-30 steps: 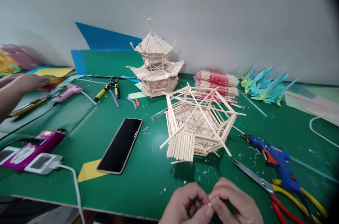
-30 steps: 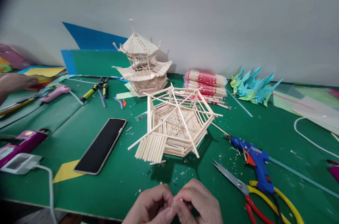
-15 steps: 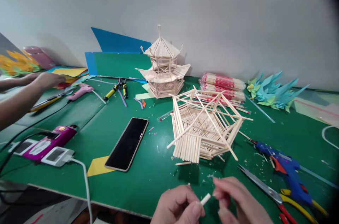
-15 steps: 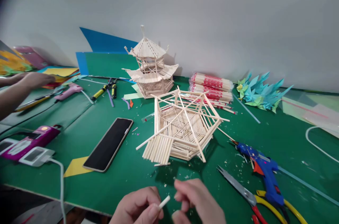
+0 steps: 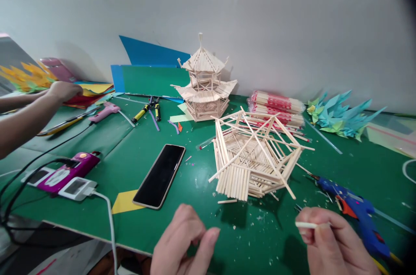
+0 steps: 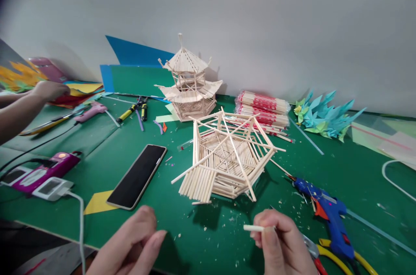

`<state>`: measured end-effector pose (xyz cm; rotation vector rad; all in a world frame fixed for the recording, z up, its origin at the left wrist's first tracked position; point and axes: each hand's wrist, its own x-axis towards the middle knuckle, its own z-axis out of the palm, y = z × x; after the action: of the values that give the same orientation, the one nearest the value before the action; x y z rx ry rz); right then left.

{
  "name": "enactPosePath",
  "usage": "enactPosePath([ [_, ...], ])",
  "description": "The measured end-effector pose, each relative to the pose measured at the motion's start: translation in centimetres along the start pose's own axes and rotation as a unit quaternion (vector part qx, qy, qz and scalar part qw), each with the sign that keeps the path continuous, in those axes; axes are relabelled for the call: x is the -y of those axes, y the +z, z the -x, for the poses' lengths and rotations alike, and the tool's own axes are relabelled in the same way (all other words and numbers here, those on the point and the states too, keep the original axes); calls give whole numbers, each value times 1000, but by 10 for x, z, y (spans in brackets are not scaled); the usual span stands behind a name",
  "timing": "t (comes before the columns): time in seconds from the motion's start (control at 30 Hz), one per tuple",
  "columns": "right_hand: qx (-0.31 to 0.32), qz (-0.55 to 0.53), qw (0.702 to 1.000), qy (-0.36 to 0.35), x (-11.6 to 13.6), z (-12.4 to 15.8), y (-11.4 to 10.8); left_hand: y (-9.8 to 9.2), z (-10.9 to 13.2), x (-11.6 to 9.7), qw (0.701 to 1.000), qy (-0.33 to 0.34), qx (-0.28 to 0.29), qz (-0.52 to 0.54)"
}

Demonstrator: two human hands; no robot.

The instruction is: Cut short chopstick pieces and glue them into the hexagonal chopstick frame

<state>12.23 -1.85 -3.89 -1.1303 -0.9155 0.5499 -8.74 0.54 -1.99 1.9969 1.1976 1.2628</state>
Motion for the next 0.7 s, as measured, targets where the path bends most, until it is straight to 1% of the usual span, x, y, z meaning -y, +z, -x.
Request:
enactPosePath([
  [0.03, 5, -18, 1000, -12, 0, -2, -1, -3, -7, 0, 996, 40, -37, -70],
  [0.07, 9, -30, 999, -19, 0, -3, -1, -5, -16, 0, 989, 78, -19, -123],
  [0.1, 12, -40, 999, -26, 0, -4, 0, -7, -25, -1, 979, 125, 13, -160],
  [0.13, 12, -43, 999, -27, 1, -4, 2, -8, -33, -1, 970, 144, 50, -187],
  [0.17, 10, -44, 999, -28, 2, -4, 3, -9, -41, -2, 964, 146, 74, -210],
  [0.23, 9, -41, 999, -25, 3, -3, 5, -9, -51, -4, 960, 143, 94, -221],
  [0.3, 15, -40, 999, -25, 3, -2, 4, -10, -53, -5, 962, 139, 89, -218],
  [0.4, 33, -33, 999, -24, 0, -4, 1, -17, -44, -1, 965, 128, 71, -218],
  [0.47, 31, -14, 999, -22, 0, -4, 1, -25, -34, 7, 961, 114, 67, -244],
  [0.5, 30, -3, 999, -22, 1, -4, 2, -30, -29, 12, 954, 99, 71, -273],
  [0.53, 26, 8, 999, -18, 2, -3, 5, -35, -24, 17, 944, 86, 89, -307],
  [0.57, 17, 25, 1000, -6, 5, -2, 9, -39, -19, 22, 928, 62, 121, -346],
  [0.63, -5, 68, 997, 38, 13, 0, 20, -46, -10, 30, 895, 18, 171, -411],
  [0.67, -12, 90, 994, 61, 17, 0, 26, -48, -7, 32, 890, 5, 188, -415],
  [0.7, -11, 108, 991, 77, 20, 1, 31, -48, -4, 31, 895, -5, 198, -400],
])
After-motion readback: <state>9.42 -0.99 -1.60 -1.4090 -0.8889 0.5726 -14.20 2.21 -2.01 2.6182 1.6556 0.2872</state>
